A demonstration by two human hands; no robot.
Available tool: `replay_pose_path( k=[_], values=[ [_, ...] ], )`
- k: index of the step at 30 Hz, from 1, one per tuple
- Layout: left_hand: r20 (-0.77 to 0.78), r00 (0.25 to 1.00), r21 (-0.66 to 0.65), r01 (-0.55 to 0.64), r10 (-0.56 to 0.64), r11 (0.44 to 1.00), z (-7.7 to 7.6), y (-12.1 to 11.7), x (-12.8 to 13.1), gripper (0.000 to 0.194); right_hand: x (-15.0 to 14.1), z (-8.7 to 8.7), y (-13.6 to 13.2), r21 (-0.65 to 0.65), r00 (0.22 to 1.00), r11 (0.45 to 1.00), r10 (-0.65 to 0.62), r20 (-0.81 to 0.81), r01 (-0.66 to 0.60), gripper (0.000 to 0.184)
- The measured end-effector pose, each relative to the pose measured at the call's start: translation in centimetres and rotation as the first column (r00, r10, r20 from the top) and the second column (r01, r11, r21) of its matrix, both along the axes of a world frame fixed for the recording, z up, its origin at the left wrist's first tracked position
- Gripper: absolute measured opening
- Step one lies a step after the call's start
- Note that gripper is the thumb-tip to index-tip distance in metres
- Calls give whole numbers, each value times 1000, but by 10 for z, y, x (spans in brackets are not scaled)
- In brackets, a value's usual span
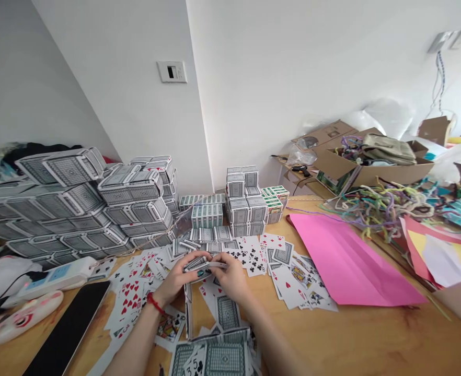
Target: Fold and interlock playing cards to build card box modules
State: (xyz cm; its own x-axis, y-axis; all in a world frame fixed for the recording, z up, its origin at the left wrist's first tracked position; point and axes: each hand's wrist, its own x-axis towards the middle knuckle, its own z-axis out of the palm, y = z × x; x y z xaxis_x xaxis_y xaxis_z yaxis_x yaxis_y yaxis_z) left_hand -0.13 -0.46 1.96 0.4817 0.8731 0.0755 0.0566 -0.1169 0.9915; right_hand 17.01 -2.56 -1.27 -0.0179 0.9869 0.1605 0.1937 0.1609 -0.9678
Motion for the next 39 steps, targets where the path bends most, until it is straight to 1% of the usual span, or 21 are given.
replay_pose_path(
  k=[3,5,7,9,12,15,19,25,32,35,39],
  values=[
    [-23,998,3,-63,63,998,-3,1,3,42,-3,2,-4,24,999,999,47,14,-47,5],
    [-19,996,-35,-90,89,995,-6,1,5,46,-5,1,-5,46,997,996,75,17,-76,8],
    [-2,994,-89,-106,106,990,-8,2,6,48,-4,-1,-5,42,996,995,86,-10,-86,11],
    [13,993,-119,-118,121,986,-10,4,7,51,-1,-3,-3,8,994,997,82,-73,-82,13],
    [5,990,-103,-142,143,985,-11,5,6,53,6,-7,4,-40,986,996,72,-152,-79,11],
    [-32,987,-76,-158,156,985,-12,6,6,51,12,-10,10,-56,983,996,65,-172,-76,9],
    [-61,987,-69,-151,147,986,-10,6,8,50,10,-13,11,-69,982,995,52,-184,-65,13],
    [-67,989,-68,-135,131,988,-5,4,10,50,7,-16,11,-75,983,996,39,-182,-53,18],
    [-47,993,-118,-109,104,987,-7,4,10,54,4,-18,9,-96,986,994,37,-160,-53,18],
    [-3,997,-78,-82,82,994,-7,2,9,53,7,-19,9,-93,988,995,27,-152,-41,17],
    [65,996,-1,-59,59,998,-5,-1,4,56,17,-17,11,-76,988,997,9,-155,-21,21]
  ],
)
